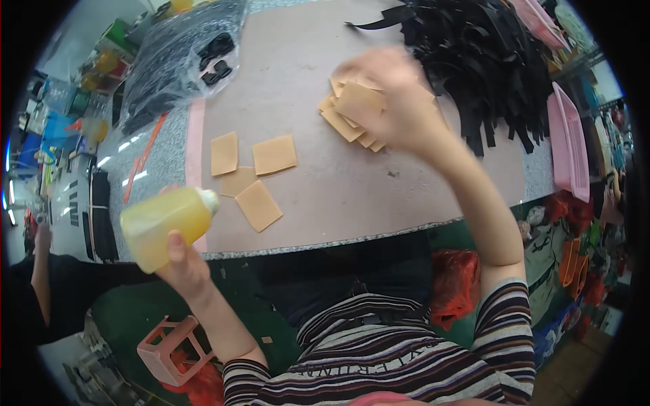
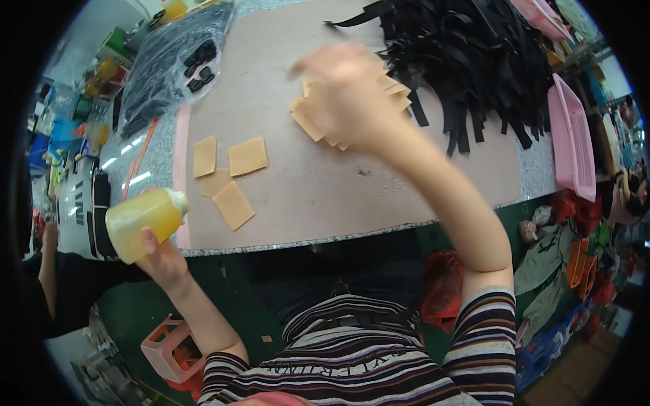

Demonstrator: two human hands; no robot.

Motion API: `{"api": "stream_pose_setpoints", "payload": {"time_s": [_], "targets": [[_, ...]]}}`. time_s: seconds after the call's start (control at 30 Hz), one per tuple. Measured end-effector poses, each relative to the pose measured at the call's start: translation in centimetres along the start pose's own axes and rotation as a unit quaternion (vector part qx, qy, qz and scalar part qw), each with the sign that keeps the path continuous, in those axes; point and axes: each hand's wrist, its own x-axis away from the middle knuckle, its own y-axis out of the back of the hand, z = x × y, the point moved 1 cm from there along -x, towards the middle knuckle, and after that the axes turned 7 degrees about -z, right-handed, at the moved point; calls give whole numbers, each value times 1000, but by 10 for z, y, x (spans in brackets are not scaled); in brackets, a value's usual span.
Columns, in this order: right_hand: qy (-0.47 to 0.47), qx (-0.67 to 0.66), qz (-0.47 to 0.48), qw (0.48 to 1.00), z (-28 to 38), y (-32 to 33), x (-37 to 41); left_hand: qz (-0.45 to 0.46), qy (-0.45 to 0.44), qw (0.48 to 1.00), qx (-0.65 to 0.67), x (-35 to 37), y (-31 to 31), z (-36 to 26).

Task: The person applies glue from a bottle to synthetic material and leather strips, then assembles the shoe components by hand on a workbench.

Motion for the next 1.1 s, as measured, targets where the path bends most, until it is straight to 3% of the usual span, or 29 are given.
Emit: {"api": "stream_pose_setpoints", "payload": {"time_s": [0.03,0.17,0.27,0.37,0.47,0.5,0.6,0.7,0.83,0.93,1.03,1.1], "targets": [[5,-94,114,989,17,-18,5,13,43,998,47,3,-6,2],[25,-49,152,987,41,-90,30,35,152,978,136,2,-23,11],[45,-23,145,988,42,-99,36,-18,240,948,210,-9,-33,6],[114,0,100,989,41,-97,39,30,381,790,479,-30,-40,36],[164,27,54,985,40,-99,44,80,482,727,483,-41,-65,62],[173,39,36,984,39,-100,45,14,468,776,423,-38,-74,57],[203,74,14,976,41,-95,43,-2,413,792,450,-38,-79,52],[244,138,10,960,42,-100,46,45,423,739,523,-37,-70,53],[266,145,21,953,44,-97,42,15,439,789,430,-35,-73,54],[232,44,85,968,44,-89,44,1,445,799,404,-37,-74,60],[72,-85,68,991,45,-50,54,1,447,805,389,-41,-77,58],[32,-107,56,992,50,-34,51,-6,439,822,364,-38,-76,58]]}}
